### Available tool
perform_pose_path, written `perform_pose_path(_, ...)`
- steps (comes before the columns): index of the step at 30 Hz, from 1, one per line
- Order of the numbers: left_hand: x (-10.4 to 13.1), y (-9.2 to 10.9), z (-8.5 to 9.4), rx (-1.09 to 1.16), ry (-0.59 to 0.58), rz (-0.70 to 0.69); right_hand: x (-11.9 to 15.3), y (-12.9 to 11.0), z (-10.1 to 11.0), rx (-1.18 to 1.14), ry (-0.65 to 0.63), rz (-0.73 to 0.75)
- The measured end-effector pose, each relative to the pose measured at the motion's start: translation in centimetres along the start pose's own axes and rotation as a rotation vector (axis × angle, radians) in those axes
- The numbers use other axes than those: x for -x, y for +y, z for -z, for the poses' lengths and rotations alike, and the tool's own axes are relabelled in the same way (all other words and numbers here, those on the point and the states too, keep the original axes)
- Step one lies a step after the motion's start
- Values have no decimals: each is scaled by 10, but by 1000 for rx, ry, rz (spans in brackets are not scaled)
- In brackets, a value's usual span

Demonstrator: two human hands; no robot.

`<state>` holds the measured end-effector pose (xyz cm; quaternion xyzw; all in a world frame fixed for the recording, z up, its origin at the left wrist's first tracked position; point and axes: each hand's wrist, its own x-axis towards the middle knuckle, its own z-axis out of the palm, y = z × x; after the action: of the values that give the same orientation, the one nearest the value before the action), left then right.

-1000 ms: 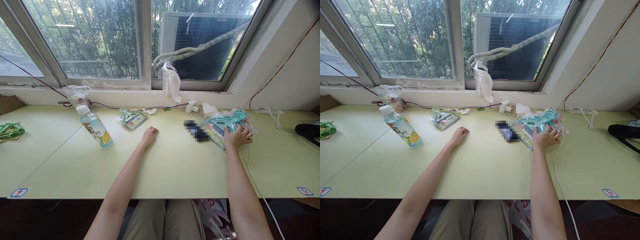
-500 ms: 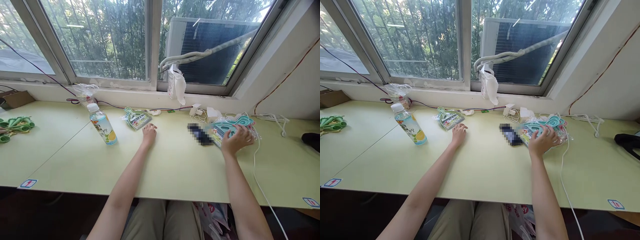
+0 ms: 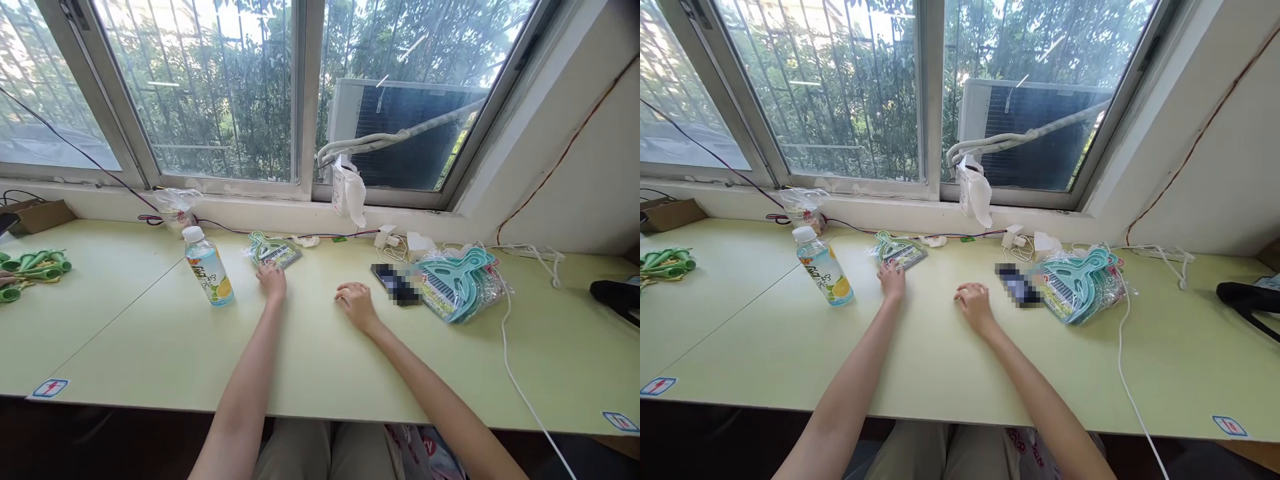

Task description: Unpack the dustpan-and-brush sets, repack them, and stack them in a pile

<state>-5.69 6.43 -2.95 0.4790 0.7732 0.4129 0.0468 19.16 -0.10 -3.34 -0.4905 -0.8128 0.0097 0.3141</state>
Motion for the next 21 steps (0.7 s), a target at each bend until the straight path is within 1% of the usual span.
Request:
perform_pose_path(2, -3, 0, 4, 104, 45, 46, -11, -15, -18, -95, -39, -60)
perform_pose_path(4, -4, -2, 6, 155, 53, 125, -21, -27, -32, -187, -79, -144)
perform_pose_path(7, -6, -4, 9, 184, 26, 231, -31, -35, -42, -242, -110, -162)
perform_pose_path(13, -11, -4, 13, 212, -85, 279, -24, -26, -39, -306, -91, -198)
perform_pose_path(15, -11, -1, 13, 210, -89, 306, -22, -25, -37, -310, -90, -219)
perform_pose_path(18, -9, 1, 13, 219, -51, 331, -22, -28, -35, -304, -99, -222)
perform_pose_path(21, -8, 0, 12, 218, -64, 281, -22, -31, -33, -288, -107, -201)
